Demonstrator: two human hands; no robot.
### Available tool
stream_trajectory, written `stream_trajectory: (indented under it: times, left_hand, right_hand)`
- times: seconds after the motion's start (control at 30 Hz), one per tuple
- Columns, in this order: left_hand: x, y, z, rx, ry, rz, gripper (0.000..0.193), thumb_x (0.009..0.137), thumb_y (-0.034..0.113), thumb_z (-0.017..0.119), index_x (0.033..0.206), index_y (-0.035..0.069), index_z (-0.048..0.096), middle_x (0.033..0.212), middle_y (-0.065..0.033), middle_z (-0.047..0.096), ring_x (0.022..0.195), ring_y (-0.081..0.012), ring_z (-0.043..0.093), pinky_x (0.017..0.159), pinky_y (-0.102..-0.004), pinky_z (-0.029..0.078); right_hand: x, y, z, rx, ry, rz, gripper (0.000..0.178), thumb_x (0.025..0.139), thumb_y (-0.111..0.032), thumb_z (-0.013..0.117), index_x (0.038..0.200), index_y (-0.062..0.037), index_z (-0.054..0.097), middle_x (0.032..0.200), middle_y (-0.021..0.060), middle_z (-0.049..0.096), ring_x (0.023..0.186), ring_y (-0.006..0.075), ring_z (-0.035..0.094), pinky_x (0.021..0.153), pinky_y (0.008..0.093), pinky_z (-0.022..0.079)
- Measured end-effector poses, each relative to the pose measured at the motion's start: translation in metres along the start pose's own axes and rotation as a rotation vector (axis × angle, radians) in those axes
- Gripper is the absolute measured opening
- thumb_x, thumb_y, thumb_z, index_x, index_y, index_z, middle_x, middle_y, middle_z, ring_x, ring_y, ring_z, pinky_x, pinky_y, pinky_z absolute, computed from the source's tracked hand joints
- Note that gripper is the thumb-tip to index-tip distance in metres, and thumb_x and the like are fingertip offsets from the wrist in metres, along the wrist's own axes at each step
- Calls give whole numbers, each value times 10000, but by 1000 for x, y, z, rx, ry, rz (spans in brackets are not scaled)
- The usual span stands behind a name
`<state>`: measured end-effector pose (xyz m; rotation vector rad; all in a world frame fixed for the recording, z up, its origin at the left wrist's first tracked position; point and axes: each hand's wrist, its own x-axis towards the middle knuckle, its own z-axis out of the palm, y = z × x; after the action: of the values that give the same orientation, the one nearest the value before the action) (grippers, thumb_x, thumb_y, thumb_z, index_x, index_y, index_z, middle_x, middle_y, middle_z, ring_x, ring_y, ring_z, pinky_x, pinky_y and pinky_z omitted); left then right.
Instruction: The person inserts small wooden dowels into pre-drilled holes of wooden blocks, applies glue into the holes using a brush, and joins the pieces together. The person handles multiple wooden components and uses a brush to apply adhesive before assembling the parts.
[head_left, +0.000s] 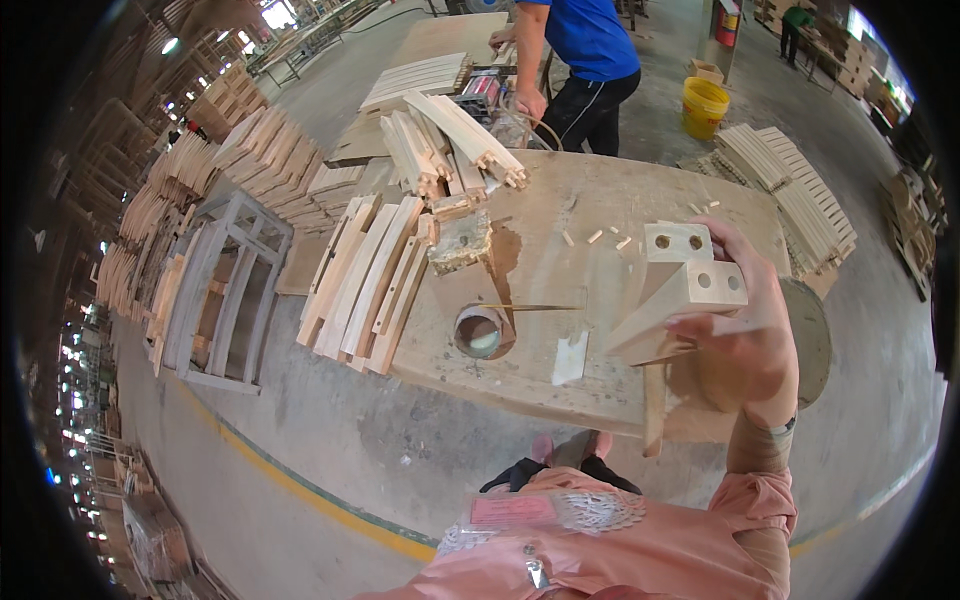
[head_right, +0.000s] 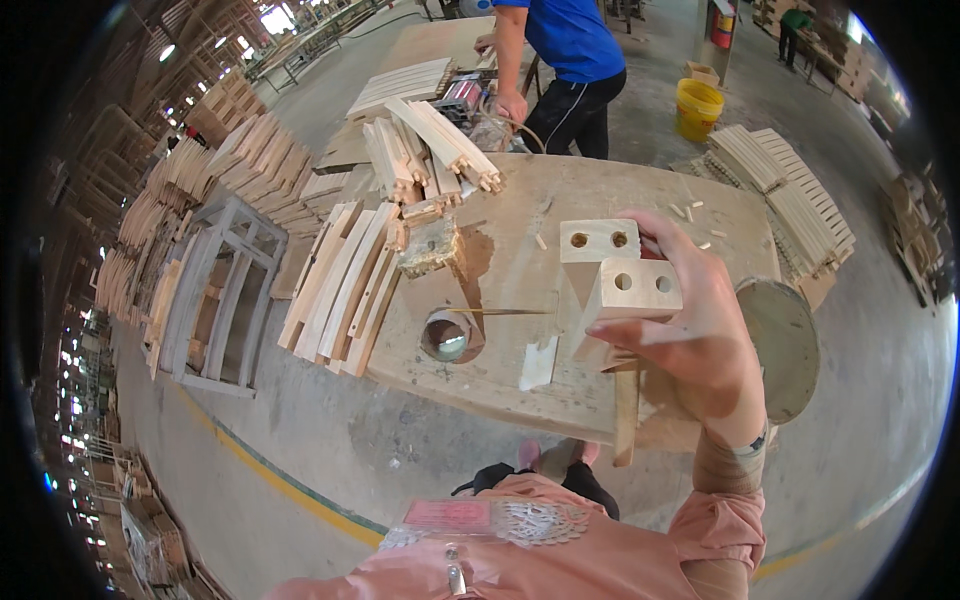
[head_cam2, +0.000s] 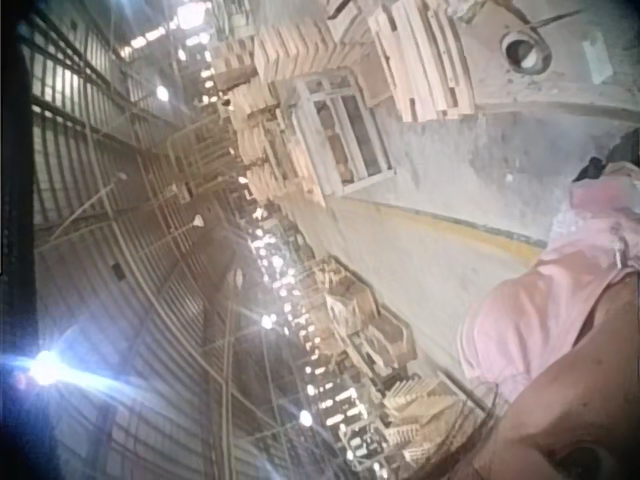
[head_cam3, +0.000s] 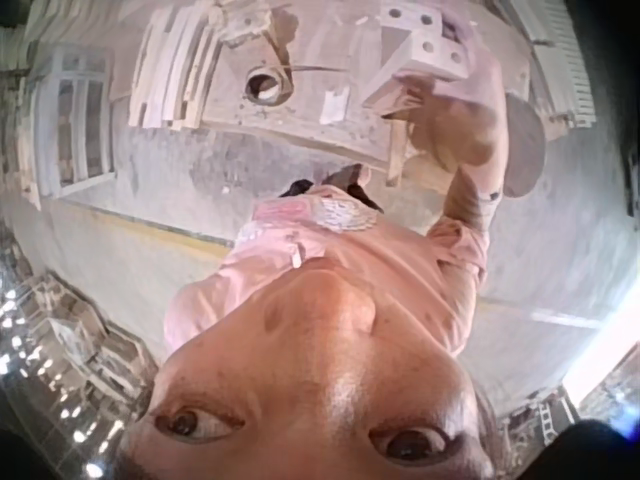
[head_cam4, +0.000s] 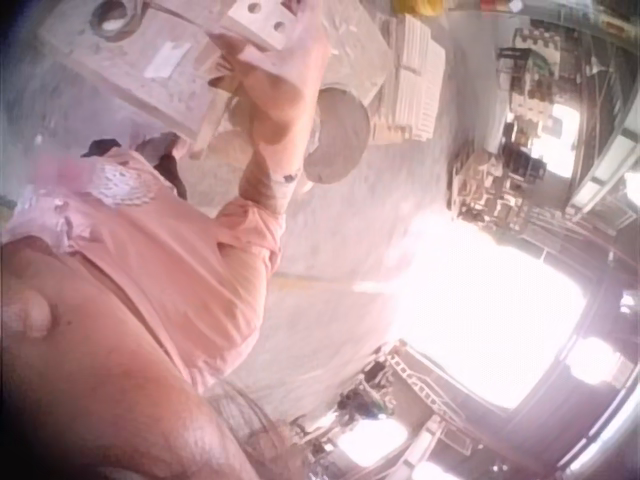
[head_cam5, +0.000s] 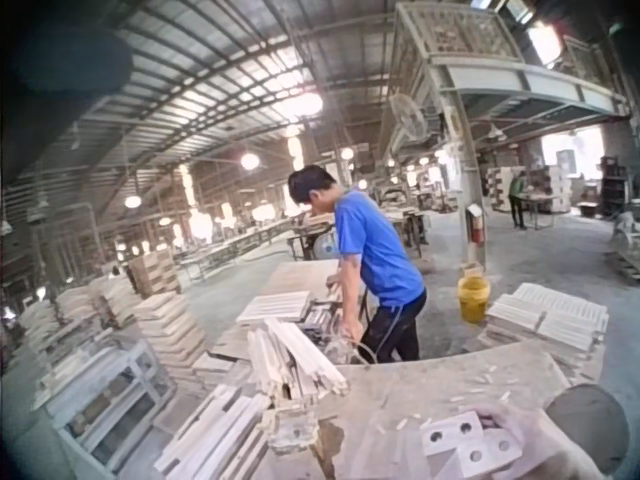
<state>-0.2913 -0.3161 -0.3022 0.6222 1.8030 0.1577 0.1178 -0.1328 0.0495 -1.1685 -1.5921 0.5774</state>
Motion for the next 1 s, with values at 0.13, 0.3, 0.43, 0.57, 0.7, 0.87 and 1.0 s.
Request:
stream_trajectory:
  times: [0.13, 0.3, 0.43, 0.57, 0.7, 0.87, 1.0]
  left_hand:
    - [-2, 1, 0, -13, 6, -14, 342, 883, 335, 549, 1016, 23, 590, 813, -52, 561, 707, -158, 502, 627, -316, 399]
    - [2, 8, 1, -16, 2, -21, 355, 882, 336, 549, 1037, 19, 582, 846, -61, 563, 743, -163, 505, 656, -316, 398]
    - [5, 14, 1, -11, -5, -23, 366, 881, 337, 549, 1055, 16, 576, 872, -69, 565, 772, -166, 507, 680, -316, 398]
    - [11, 23, 1, 9, -19, -13, 377, 880, 337, 549, 1072, 13, 569, 898, -77, 567, 800, -170, 509, 703, -317, 398]
    - [15, 25, 0, 10, -23, -11, 389, 880, 338, 549, 1089, 11, 563, 924, -85, 568, 829, -174, 511, 726, -317, 397]
    - [16, 27, -2, 19, -31, -2, 405, 879, 339, 549, 1111, 7, 555, 957, -94, 571, 864, -178, 514, 755, -317, 397]
    - [15, 23, -1, 11, -28, -6, 418, 878, 339, 549, 1128, 4, 548, 983, -102, 572, 893, -182, 516, 779, -317, 397]
  right_hand:
    - [7, -4, 0, -62, -23, 6, 733, 507, -88, 830, 1162, 16, 518, 1001, 129, 636, 959, 186, 597, 844, 304, 451]
    - [11, -4, -3, -80, -45, 36, 755, 507, -92, 852, 1172, 15, 511, 1005, 129, 636, 959, 195, 602, 838, 305, 457]
    - [14, 11, -3, -132, -34, -2, 768, 522, -112, 860, 1186, 20, 498, 1026, 132, 630, 973, 212, 604, 838, 316, 463]
    - [13, 34, -8, -84, -25, -57, 789, 537, -133, 861, 1208, 29, 480, 1047, 154, 621, 999, 245, 601, 845, 334, 465]
    - [13, 16, -8, -182, -32, -102, 814, 543, -159, 864, 1227, 35, 467, 1061, 183, 612, 1029, 275, 592, 862, 351, 458]
    - [10, 25, -12, -246, -30, -35, 823, 549, -181, 862, 1235, 38, 461, 1076, 194, 608, 1060, 287, 577, 889, 361, 442]
    - [11, 2, -6, -209, -27, -8, 815, 555, -172, 854, 1237, 39, 461, 1077, 198, 607, 1067, 282, 571, 899, 356, 434]
